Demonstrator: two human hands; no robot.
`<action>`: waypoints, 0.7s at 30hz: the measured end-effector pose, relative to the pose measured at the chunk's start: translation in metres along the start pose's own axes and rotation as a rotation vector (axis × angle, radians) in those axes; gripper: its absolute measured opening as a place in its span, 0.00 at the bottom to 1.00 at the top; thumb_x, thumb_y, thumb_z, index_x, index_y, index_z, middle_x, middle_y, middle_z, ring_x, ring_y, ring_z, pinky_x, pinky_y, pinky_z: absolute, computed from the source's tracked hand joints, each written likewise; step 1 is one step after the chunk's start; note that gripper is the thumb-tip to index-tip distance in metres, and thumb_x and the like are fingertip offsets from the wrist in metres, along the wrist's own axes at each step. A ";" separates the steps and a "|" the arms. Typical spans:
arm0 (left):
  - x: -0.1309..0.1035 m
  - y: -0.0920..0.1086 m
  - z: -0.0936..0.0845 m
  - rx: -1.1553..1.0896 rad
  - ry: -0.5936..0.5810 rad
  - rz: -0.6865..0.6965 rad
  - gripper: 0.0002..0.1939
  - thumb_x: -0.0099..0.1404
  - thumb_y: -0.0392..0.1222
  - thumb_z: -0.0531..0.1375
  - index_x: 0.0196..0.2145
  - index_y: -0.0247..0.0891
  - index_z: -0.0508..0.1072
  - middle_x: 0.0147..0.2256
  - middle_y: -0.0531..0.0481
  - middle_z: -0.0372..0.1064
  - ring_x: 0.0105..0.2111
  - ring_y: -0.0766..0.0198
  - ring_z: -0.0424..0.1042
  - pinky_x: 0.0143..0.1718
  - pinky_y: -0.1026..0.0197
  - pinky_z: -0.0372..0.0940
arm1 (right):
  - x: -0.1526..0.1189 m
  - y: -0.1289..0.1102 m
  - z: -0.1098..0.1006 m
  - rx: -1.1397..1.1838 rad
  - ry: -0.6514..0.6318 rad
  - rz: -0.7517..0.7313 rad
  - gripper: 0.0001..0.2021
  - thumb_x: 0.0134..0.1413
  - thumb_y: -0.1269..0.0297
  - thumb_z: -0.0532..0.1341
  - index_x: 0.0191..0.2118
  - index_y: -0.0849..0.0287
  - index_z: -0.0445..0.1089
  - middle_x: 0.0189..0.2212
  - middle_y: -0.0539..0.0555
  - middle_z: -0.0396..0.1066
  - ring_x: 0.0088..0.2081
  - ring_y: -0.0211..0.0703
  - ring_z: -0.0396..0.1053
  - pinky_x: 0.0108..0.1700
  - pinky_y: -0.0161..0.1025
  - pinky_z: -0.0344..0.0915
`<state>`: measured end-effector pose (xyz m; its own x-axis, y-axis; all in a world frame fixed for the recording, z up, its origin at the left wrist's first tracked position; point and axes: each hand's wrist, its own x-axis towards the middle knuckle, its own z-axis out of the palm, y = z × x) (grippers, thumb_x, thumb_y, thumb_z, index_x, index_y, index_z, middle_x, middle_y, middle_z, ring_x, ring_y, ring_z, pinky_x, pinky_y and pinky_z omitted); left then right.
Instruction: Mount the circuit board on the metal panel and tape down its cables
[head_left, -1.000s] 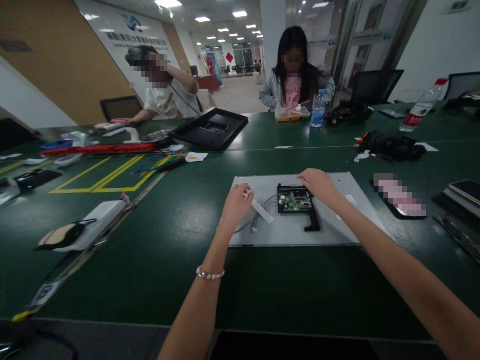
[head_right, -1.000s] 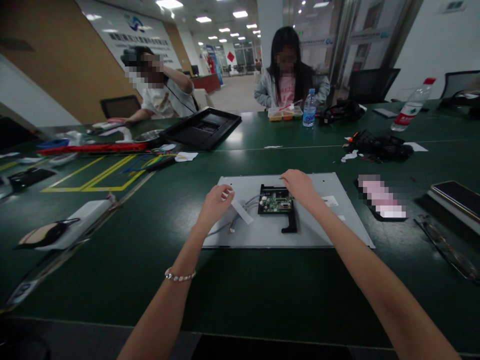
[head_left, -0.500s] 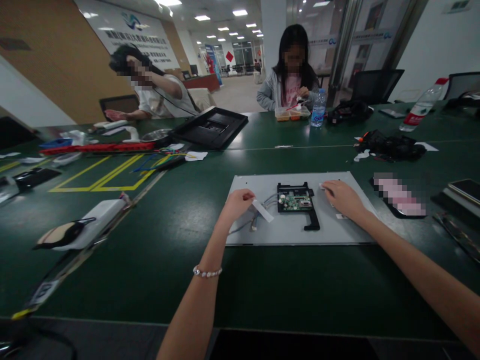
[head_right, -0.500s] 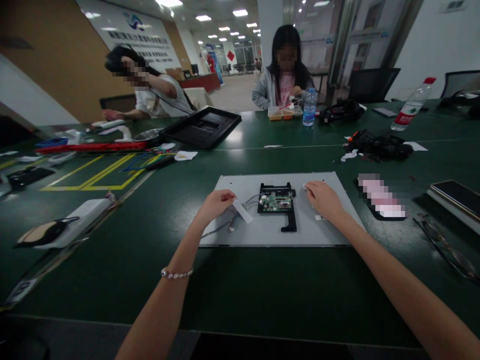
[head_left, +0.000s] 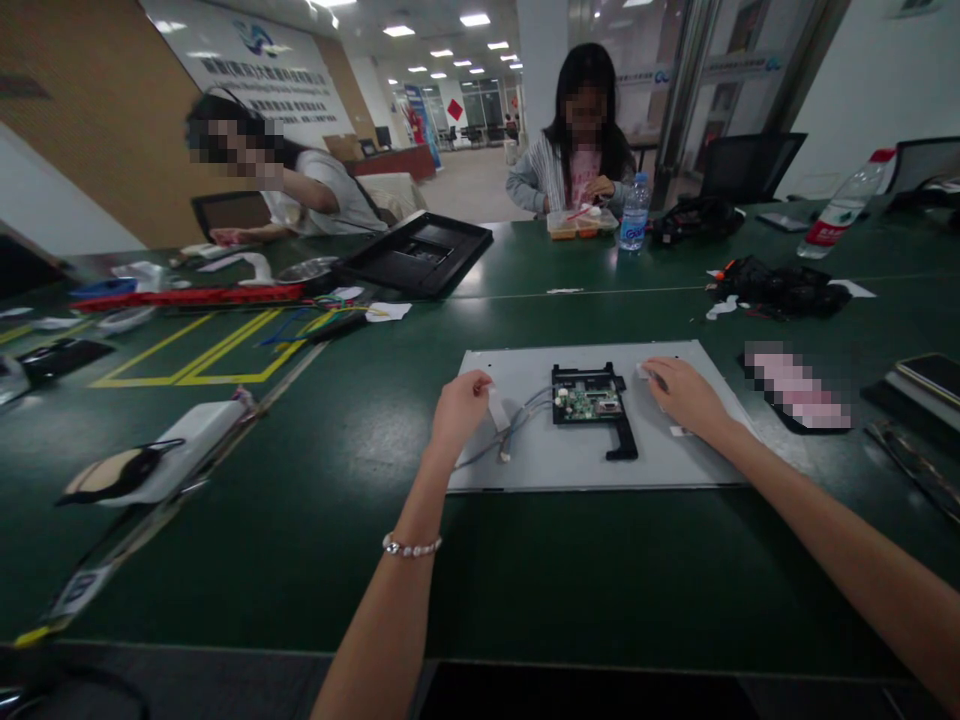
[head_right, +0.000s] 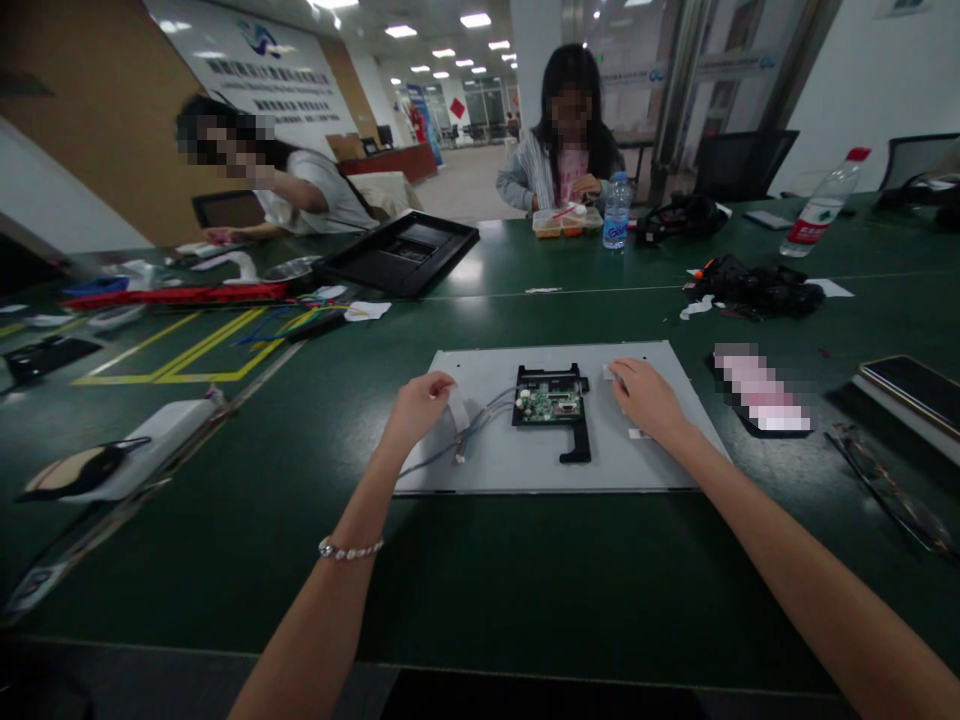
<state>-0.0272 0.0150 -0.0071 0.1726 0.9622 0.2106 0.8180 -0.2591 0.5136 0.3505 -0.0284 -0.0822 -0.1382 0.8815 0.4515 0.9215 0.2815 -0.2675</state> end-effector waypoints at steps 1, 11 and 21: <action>0.000 0.000 0.001 0.014 0.002 0.003 0.13 0.58 0.30 0.52 0.35 0.37 0.75 0.34 0.47 0.74 0.36 0.59 0.71 0.40 0.60 0.63 | 0.000 0.000 0.000 0.003 0.004 -0.002 0.18 0.59 0.64 0.52 0.51 0.62 0.70 0.50 0.63 0.70 0.52 0.54 0.66 0.55 0.52 0.62; -0.004 0.014 0.004 0.132 0.108 0.201 0.15 0.61 0.30 0.53 0.45 0.37 0.71 0.46 0.43 0.69 0.49 0.55 0.67 0.53 0.52 0.60 | 0.000 -0.011 -0.009 0.055 0.028 -0.045 0.16 0.59 0.63 0.54 0.49 0.61 0.72 0.49 0.62 0.71 0.52 0.54 0.67 0.55 0.52 0.62; -0.016 0.034 0.004 0.212 -0.196 0.333 0.15 0.59 0.44 0.61 0.43 0.36 0.72 0.39 0.44 0.71 0.41 0.54 0.69 0.46 0.54 0.63 | 0.003 -0.014 -0.015 0.066 0.003 -0.046 0.12 0.59 0.63 0.56 0.45 0.58 0.74 0.45 0.60 0.73 0.46 0.51 0.70 0.51 0.49 0.66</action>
<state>-0.0002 -0.0087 0.0038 0.5302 0.8321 0.1631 0.7909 -0.5546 0.2584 0.3430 -0.0355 -0.0647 -0.1787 0.8660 0.4671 0.8882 0.3463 -0.3022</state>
